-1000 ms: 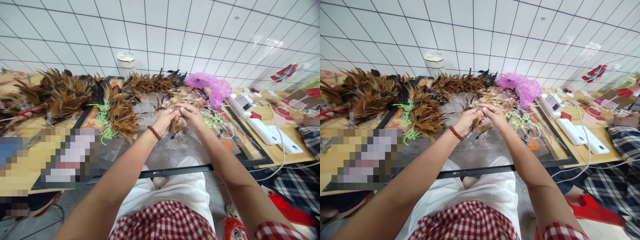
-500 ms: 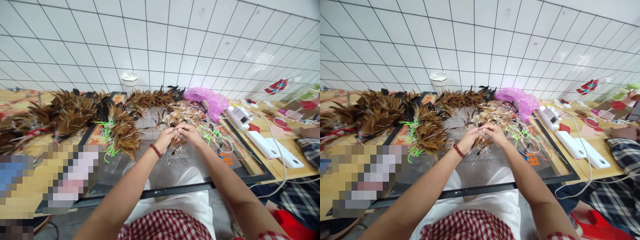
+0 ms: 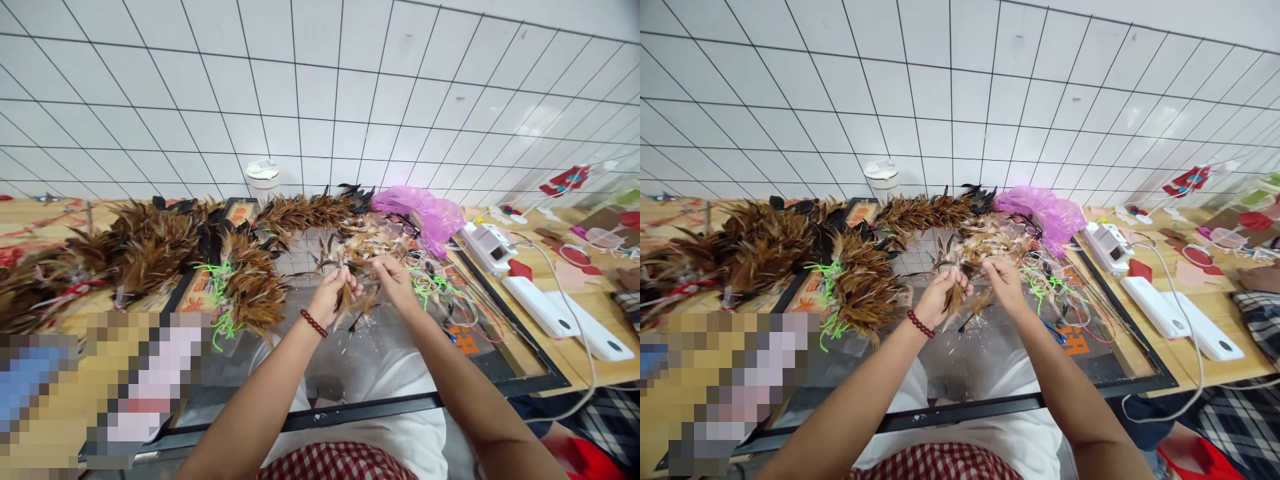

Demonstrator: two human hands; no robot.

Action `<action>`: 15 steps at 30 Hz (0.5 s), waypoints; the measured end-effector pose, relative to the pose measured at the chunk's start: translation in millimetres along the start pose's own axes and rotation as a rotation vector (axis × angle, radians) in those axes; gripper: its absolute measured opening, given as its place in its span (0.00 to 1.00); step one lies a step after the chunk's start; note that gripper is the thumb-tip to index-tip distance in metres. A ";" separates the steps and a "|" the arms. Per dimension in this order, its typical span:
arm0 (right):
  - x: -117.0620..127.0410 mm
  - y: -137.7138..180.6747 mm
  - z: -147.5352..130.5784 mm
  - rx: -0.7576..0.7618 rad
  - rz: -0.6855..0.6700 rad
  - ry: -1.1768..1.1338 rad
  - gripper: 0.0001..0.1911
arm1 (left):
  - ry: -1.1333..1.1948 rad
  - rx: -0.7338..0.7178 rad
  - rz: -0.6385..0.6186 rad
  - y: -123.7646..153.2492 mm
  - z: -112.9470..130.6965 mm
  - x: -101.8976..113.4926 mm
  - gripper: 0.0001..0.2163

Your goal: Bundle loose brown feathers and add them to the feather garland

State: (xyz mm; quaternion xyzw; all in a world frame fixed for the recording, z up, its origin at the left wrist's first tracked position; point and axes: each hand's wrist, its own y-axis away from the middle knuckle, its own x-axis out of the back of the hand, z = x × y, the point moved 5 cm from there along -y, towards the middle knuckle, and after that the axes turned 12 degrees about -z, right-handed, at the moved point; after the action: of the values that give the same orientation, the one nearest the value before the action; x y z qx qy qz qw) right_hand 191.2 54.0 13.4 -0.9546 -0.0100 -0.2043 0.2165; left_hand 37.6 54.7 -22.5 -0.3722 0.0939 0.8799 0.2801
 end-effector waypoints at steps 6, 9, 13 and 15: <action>34.2 -3.4 22.3 0.034 0.097 0.500 0.14 | 0.347 -0.078 0.138 -1.0 17.8 17.6 0.09; 30.4 -2.1 29.1 0.004 -0.028 0.788 0.15 | 0.409 -0.078 0.185 -2.2 16.3 22.7 0.11; 17.0 0.4 28.6 -0.003 -0.172 1.000 0.19 | 0.377 -0.069 0.167 -4.3 13.3 23.2 0.10; 12.5 0.0 27.5 -0.002 -0.210 1.038 0.16 | 0.368 -0.068 0.162 -4.7 12.3 23.5 0.09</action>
State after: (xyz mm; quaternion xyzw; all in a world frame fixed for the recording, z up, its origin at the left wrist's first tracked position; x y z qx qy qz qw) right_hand 213.3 64.6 -4.3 -0.7219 0.0033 -0.6706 0.1706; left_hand 19.5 73.1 -30.3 -0.5272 0.1432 0.8194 0.1739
